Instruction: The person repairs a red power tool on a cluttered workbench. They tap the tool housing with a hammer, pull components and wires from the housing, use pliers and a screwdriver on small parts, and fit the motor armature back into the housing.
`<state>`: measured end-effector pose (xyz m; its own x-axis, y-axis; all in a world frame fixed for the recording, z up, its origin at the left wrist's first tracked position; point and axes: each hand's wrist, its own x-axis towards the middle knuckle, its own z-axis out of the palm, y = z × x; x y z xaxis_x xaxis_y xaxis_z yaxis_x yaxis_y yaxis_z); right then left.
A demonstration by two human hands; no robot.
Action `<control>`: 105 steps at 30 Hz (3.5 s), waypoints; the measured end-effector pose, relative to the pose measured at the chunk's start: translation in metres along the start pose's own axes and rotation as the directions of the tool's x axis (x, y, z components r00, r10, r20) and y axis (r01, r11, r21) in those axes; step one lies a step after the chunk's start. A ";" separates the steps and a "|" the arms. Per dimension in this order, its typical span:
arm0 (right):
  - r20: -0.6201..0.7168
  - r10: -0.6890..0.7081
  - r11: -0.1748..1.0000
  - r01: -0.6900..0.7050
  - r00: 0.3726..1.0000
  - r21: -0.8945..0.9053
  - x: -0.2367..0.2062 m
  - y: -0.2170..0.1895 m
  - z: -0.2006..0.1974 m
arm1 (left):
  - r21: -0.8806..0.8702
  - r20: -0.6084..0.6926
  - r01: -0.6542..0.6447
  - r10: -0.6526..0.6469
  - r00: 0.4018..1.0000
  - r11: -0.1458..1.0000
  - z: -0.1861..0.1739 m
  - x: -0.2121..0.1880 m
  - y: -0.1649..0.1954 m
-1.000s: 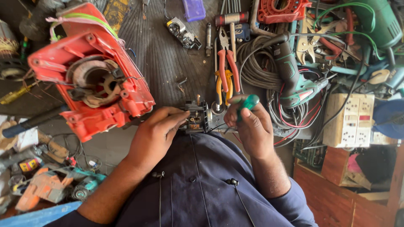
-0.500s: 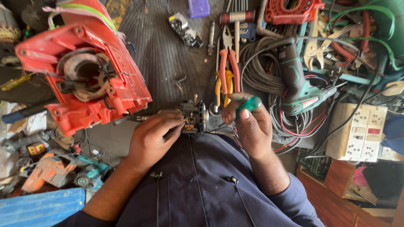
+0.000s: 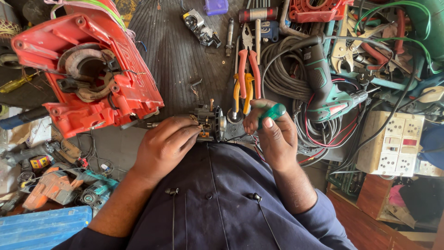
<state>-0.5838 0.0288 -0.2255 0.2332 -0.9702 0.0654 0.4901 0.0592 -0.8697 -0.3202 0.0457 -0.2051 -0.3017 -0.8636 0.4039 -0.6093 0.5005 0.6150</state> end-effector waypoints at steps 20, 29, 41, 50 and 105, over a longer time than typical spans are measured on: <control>0.025 0.008 0.998 -0.006 1.000 -0.067 -0.005 0.001 -0.004 | -0.285 -0.047 0.205 -0.228 0.973 0.936 0.025 -0.013 -0.015; 0.052 0.002 0.994 0.004 0.999 -0.105 0.000 -0.005 0.004 | -0.225 -0.079 0.127 -0.148 0.986 0.966 0.015 -0.008 -0.006; 0.262 -0.068 0.899 0.173 0.963 -0.402 0.026 -0.034 0.034 | -0.151 -0.089 0.156 -0.171 0.981 0.976 0.016 -0.011 -0.007; 0.415 0.126 0.814 0.145 0.901 -0.563 0.048 -0.055 0.063 | -0.516 0.050 0.306 -0.328 0.943 0.800 -0.052 0.032 0.025; 0.383 -0.028 0.601 0.321 0.923 -0.732 0.037 0.033 0.036 | -0.794 0.074 0.230 -0.287 0.955 0.563 -0.043 0.033 0.070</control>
<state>-0.5286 0.0033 -0.2346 0.5235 -0.8075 0.2718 -0.2448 -0.4481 -0.8598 -0.3408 0.0548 -0.1198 -0.1677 -0.9728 0.1596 0.1698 0.1310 0.9767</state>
